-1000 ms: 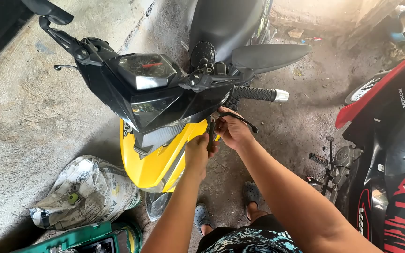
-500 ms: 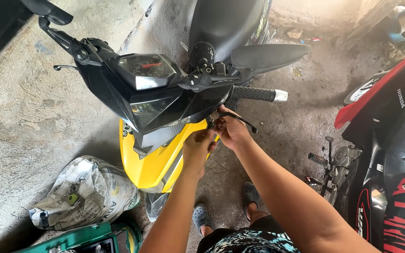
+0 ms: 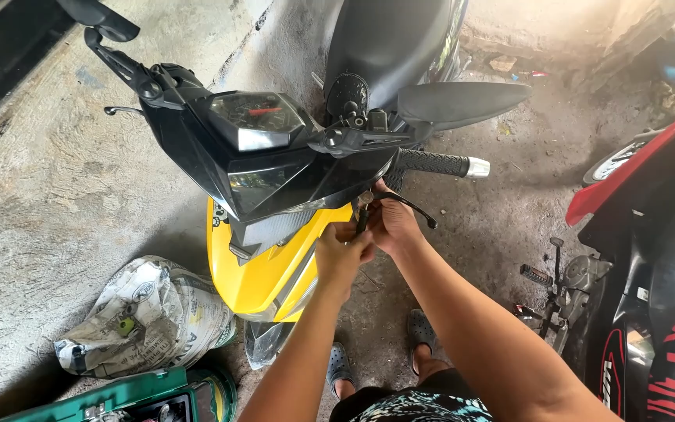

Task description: Removing screws and disassembling parts of a motorcycle front fairing using a screwdriver.

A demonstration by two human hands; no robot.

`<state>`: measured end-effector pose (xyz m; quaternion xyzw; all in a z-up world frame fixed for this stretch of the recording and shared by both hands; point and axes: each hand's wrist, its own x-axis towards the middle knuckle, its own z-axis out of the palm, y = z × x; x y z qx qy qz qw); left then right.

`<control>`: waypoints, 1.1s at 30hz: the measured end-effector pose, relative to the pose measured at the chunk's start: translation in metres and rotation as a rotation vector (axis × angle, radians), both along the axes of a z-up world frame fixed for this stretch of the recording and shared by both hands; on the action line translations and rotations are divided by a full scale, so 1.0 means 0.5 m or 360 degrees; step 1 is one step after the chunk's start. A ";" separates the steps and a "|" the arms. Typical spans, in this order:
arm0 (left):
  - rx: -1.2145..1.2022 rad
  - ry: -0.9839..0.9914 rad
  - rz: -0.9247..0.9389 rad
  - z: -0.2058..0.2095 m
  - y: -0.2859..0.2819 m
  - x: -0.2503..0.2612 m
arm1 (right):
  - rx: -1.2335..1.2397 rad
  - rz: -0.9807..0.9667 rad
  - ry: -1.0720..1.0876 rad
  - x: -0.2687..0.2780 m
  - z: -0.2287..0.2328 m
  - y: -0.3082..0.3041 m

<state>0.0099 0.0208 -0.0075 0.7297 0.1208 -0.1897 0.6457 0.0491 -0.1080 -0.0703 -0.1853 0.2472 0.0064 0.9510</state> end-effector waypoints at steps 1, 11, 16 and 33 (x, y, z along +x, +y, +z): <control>-0.0001 -0.0003 0.0002 0.002 0.002 0.002 | -0.0001 0.0002 -0.0003 0.000 0.004 0.000; 0.0030 0.0335 -0.0058 0.035 0.010 0.006 | 0.0052 0.0035 0.0012 -0.007 0.048 0.017; -0.0022 0.0148 -0.0013 0.044 0.006 -0.002 | 0.0150 -0.0005 -0.0040 -0.001 0.007 0.011; -0.0057 0.0250 0.0033 0.010 0.033 -0.005 | 0.0092 0.0008 0.0045 0.001 0.014 0.013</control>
